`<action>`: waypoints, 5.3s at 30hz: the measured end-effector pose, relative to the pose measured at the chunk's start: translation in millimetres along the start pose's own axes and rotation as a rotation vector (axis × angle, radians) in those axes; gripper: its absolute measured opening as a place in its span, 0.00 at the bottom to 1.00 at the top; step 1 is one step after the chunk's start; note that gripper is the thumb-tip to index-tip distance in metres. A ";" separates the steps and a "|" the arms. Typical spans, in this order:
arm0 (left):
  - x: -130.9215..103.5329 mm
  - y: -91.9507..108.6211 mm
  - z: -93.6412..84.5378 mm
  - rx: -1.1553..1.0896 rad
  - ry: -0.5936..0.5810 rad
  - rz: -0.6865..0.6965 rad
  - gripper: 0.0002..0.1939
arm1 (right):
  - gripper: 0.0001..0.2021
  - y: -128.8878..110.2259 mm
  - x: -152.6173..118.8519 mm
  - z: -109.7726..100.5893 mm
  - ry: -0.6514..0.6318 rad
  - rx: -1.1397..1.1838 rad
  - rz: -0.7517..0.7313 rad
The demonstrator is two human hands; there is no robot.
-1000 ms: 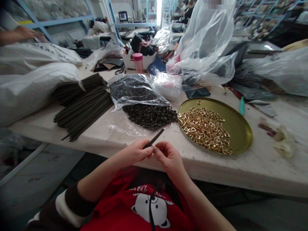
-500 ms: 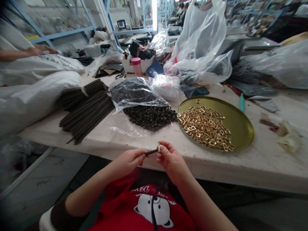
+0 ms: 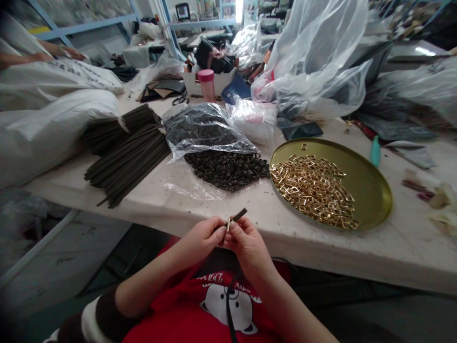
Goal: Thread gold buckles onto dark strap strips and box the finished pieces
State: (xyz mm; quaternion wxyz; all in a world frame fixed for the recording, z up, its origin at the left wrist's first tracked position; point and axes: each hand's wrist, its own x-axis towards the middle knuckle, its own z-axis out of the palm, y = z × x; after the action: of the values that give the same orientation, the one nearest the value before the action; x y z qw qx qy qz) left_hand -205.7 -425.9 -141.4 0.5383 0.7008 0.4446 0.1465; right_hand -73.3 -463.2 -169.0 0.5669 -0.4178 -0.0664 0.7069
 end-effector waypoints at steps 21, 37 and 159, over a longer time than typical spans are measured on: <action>0.1 -9.4 8.1 -0.256 0.052 -0.116 0.07 | 0.09 11.0 -8.6 -10.0 -0.010 -0.646 -0.372; 2.8 -11.0 8.4 -0.310 0.036 -0.107 0.08 | 0.10 4.4 3.3 -14.4 -0.081 -0.410 -0.140; -3.2 -9.3 14.4 -0.162 -0.002 -0.122 0.14 | 0.18 6.5 -4.6 -42.2 -0.133 -1.595 -1.149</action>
State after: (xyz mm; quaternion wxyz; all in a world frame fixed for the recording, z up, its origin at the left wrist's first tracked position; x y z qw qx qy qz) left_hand -202.0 -437.1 -154.2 0.6016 0.6267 0.4726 0.1483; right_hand -50.0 -485.4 -197.4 0.3714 -0.5412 -0.7485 0.0940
